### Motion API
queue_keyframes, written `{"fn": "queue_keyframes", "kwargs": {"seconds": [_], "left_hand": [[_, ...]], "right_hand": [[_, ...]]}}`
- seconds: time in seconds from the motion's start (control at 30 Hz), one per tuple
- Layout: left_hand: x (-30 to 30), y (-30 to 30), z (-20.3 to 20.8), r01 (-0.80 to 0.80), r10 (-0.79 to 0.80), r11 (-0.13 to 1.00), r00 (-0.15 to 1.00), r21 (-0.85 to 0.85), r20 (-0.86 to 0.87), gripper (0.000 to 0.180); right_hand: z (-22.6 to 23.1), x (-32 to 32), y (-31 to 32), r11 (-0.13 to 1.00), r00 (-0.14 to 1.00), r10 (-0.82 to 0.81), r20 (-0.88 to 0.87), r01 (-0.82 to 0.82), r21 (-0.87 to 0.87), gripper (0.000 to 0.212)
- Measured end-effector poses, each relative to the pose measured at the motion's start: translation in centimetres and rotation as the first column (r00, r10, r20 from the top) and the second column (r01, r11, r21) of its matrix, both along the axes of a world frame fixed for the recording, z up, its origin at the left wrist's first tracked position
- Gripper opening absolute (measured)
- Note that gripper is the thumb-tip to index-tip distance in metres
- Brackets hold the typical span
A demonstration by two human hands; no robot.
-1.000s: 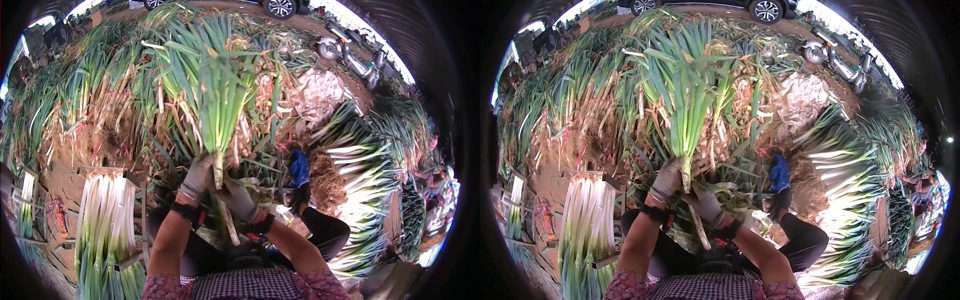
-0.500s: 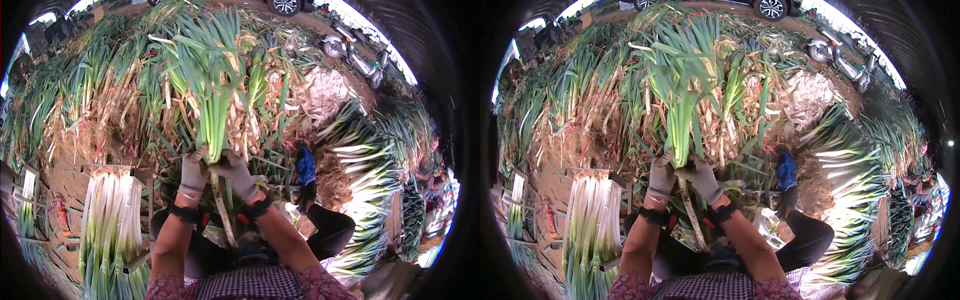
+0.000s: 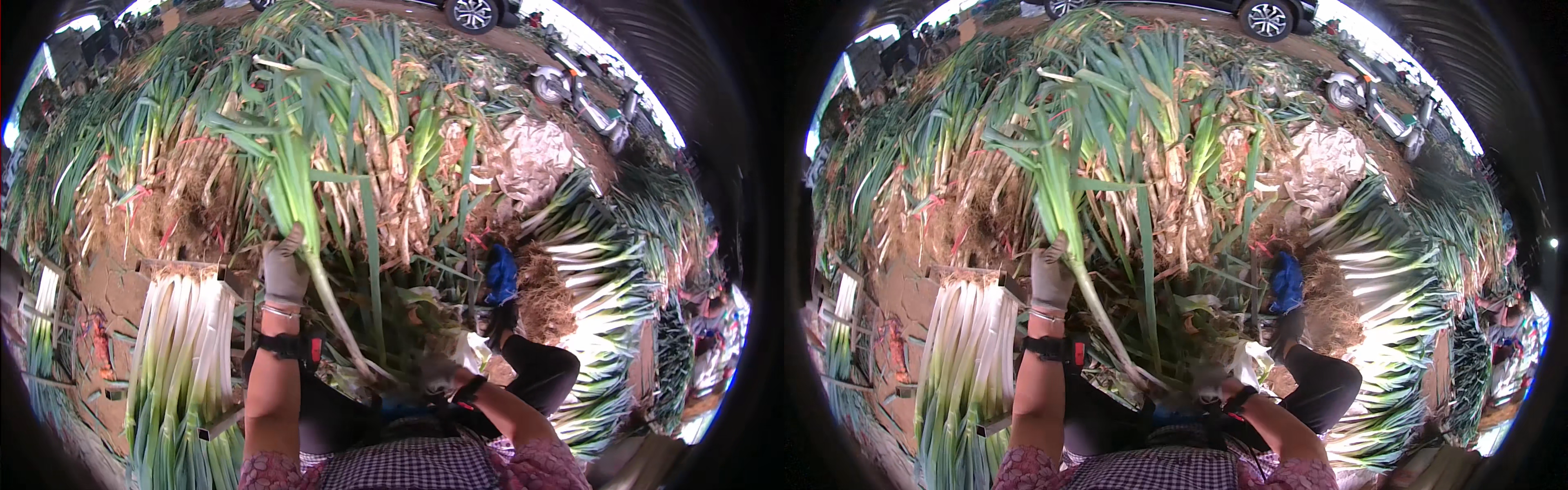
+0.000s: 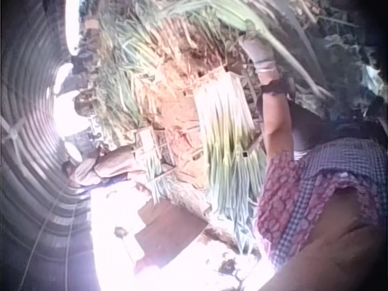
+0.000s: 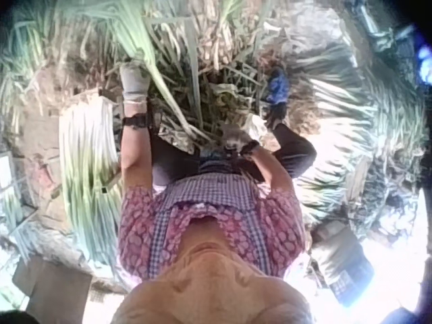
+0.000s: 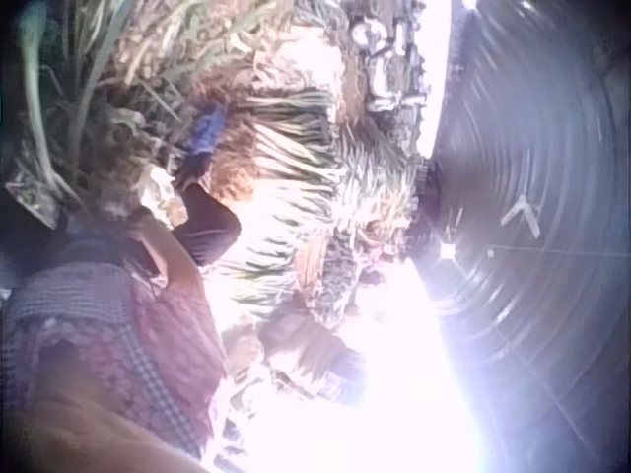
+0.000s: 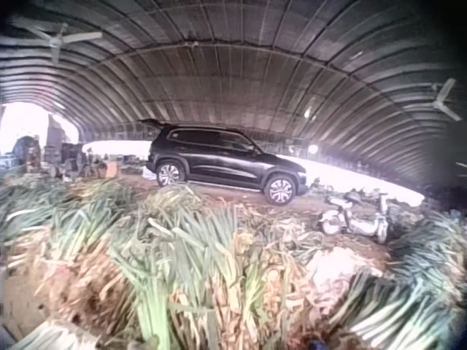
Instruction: The person cleans leeks by hand, pulling off the outer layers from each stalk before placing them onto a separate stack.
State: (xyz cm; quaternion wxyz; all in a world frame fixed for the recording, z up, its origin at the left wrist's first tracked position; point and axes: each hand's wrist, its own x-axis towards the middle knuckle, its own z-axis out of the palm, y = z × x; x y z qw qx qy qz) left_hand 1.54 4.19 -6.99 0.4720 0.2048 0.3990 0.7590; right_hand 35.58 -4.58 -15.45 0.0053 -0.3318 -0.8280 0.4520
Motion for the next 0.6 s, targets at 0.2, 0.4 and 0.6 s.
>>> {"fn": "queue_keyframes", "kwargs": {"seconds": [0.2, 0.4, 0.6], "left_hand": [[4.5, -0.1, 0.8, 0.313, -0.485, 0.839, 0.802, 0.446, 0.35, 0.038], [4.2, -0.8, 2.5, 0.2, -0.302, 0.945, 0.837, -0.259, -0.457, 0.034], [5.6, 0.7, -0.7, 0.247, -0.239, 0.968, 0.958, 0.035, -0.16, 0.024]], "right_hand": [[10.6, -10.1, 5.7, 0.866, 0.919, -0.254, -0.301, 0.078, -0.493, 0.044], [6.9, -11.6, 6.4, 0.649, 0.825, -0.32, -0.465, 0.549, 0.527, 0.045], [10.0, -14.1, 11.4, 0.821, 0.701, -0.48, -0.528, 0.571, 0.011, 0.045]]}}
